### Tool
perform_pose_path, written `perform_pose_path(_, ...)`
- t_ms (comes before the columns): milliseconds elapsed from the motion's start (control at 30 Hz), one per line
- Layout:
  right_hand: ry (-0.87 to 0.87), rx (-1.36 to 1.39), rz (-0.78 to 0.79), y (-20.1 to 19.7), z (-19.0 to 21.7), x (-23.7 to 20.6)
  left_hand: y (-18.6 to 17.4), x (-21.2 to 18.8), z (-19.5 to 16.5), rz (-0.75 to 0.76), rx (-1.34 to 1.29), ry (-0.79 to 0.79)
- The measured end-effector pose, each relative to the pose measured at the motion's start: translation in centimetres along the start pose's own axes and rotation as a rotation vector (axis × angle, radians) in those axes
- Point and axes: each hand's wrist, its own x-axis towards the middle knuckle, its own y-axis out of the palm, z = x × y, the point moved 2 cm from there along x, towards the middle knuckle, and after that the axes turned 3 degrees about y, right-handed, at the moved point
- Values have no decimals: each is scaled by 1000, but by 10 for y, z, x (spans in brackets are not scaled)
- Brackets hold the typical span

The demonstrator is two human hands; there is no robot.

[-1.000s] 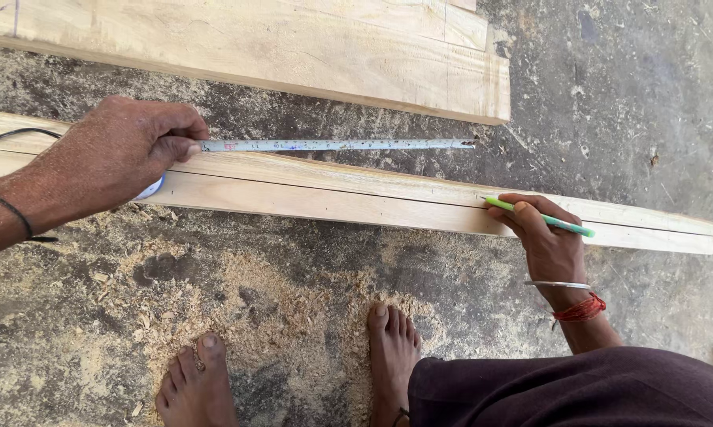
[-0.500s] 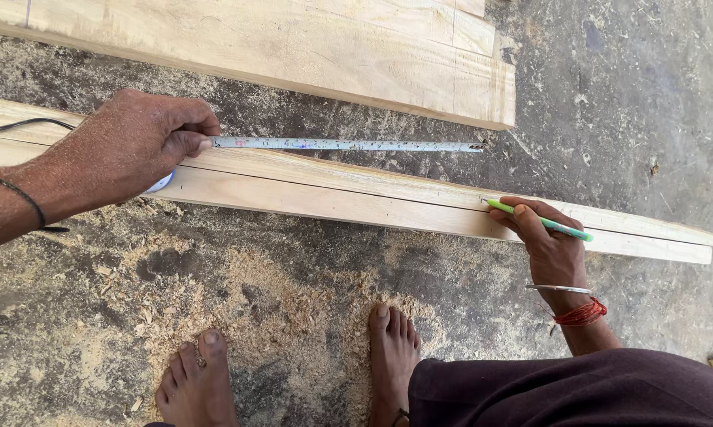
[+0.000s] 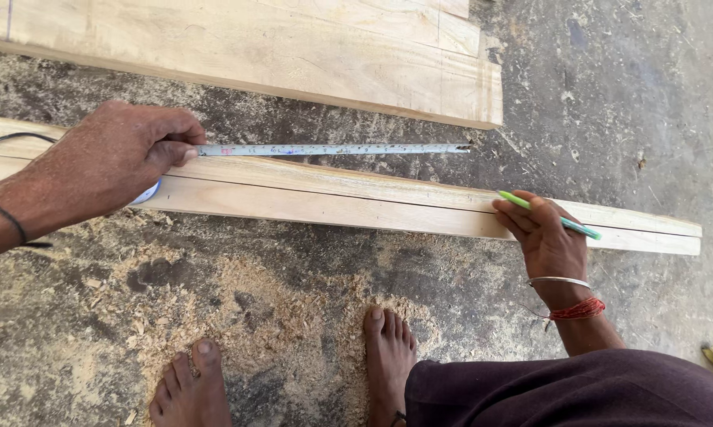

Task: The person measures a long wooden plank with a tape measure and marks multiple points along its length with a green marker. They repeatedly reposition the tape measure to ensure accurate spacing and draw lines across the plank to indicate cut or assembly points.

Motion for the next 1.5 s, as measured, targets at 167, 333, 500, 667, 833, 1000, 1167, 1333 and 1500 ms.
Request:
perform_pose_path(167,-19,99,-185,-41,1,-10,-3,1,-6,64,44,-57)
perform_pose_path(333,87,328,-372,-90,4,-17,4,6,-10,204,188,-176)
perform_pose_path(500,33,205,-489,-121,8,-17,14,6,-5,87,62,-158)
perform_pose_path(667,-24,79,-394,-122,3,-21,23,7,4,119,16,-205)
perform_pose_path(833,-79,64,-486,-129,-1,-15,23,7,4,57,-60,-199)
perform_pose_path(1000,-70,58,-513,-140,1,-13,19,5,-3,106,-26,-240)
perform_pose_path(1167,-57,50,-514,-143,1,-11,13,5,-7,111,-31,-247)
perform_pose_path(1333,-48,81,-539,-143,-2,-10,12,5,-9,114,-32,-249)
perform_pose_path(1500,-1,185,-594,-152,-9,-12,13,6,-9,107,-40,-257)
